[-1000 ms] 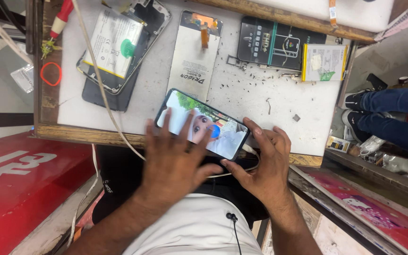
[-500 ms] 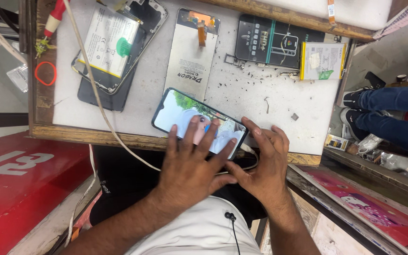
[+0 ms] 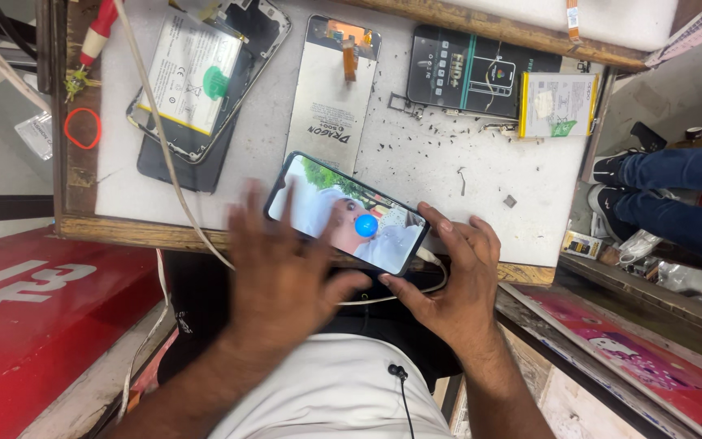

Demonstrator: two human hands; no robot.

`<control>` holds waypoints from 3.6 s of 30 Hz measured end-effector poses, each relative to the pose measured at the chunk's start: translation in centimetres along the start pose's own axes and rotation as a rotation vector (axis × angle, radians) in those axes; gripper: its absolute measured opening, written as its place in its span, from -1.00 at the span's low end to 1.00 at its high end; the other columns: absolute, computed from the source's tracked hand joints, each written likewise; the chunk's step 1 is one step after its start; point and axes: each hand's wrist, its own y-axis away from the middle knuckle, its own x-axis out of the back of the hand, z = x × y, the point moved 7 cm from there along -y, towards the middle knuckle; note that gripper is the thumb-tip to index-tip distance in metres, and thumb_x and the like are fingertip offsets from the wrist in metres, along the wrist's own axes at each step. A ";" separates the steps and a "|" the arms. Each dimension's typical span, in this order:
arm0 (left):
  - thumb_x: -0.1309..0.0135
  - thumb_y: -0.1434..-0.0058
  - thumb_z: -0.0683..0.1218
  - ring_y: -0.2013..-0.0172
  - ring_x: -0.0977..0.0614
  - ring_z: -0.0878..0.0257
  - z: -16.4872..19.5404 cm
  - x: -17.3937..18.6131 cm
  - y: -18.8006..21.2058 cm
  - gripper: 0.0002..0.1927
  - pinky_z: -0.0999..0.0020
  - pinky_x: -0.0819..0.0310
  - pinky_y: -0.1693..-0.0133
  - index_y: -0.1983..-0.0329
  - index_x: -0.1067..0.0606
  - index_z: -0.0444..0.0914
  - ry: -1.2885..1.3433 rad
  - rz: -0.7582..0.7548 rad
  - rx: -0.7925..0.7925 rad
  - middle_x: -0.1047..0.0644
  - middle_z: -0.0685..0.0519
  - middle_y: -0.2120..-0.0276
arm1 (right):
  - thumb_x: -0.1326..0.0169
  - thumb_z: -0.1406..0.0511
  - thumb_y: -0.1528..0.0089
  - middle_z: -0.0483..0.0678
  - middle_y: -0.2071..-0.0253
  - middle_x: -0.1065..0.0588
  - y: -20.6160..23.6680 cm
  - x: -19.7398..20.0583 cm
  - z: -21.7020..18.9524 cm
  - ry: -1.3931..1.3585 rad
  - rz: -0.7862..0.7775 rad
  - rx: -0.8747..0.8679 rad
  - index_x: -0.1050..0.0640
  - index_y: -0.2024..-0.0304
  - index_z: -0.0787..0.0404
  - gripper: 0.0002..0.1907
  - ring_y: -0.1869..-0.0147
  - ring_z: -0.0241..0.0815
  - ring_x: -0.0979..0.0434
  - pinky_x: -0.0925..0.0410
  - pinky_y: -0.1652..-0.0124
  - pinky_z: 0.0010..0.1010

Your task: The person disassembles a smartphone, removes the back cover, and detaches the screen assembly. They then connect a charging cable to test the device, interact with the touchscreen, and disconnect the cable. Finally, they reassemble the phone by reattaching the screen and back cover.

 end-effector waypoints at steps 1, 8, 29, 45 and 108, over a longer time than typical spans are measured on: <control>0.12 -0.26 0.54 -0.46 0.16 -0.40 1.8 -0.5 0.0 -0.13 -0.64 0.14 -0.29 -0.49 -0.27 0.00 0.041 -0.020 -0.068 0.08 -0.24 -0.49 | -0.42 0.03 -0.10 0.03 -0.34 -0.43 0.0 0.0 0.0 0.001 0.002 -0.004 -0.01 -0.45 0.02 0.09 -0.32 -0.01 -0.43 -0.08 -0.41 0.18; 0.06 -0.20 0.51 -0.41 0.15 -0.39 2.8 -2.1 -0.3 -0.13 -0.65 0.12 -0.23 -0.47 -0.27 0.01 0.084 -0.125 -0.152 0.04 -0.26 -0.45 | -0.43 0.03 -0.09 0.03 -0.33 -0.44 0.0 0.1 0.1 0.004 0.013 -0.007 -0.02 -0.44 0.02 0.09 -0.30 -0.03 -0.45 -0.10 -0.41 0.17; 0.10 -0.34 -0.33 -0.19 -0.52 -0.02 -3.8 4.9 -2.9 -0.47 0.11 -0.44 -0.22 -0.40 -0.29 -0.33 0.524 0.021 0.214 -0.52 -0.19 -0.12 | -0.48 0.25 0.02 0.16 -0.27 -0.41 -0.2 0.2 0.2 -0.112 -0.019 -0.038 -0.18 -0.10 0.05 -0.16 -0.36 0.02 -0.44 -0.04 -0.43 0.22; 0.19 -0.58 -0.04 -0.20 -0.54 0.20 -0.7 2.2 -4.7 -0.50 0.27 -0.43 -0.26 -0.43 -0.25 -0.45 1.983 0.135 0.201 -0.50 -0.13 -0.20 | -0.31 0.55 -0.06 0.18 -0.40 -0.06 -2.1 -1.9 -3.8 -0.664 0.332 -0.117 0.02 -0.35 -0.01 0.02 -0.39 0.04 -0.36 -0.46 -0.22 -0.22; 0.10 -0.42 -0.21 -0.17 -0.58 -0.06 0.3 11.6 -7.7 -0.69 0.24 -0.61 0.02 -0.22 -0.39 -0.26 0.999 0.026 -0.089 -0.25 -0.23 -0.35 | -0.04 -0.15 -0.34 0.36 -0.21 -0.31 -1.3 -3.8 -4.1 -1.734 -0.151 -0.468 -0.16 -0.45 0.36 -0.09 -0.12 0.18 -0.44 -0.45 0.07 -0.01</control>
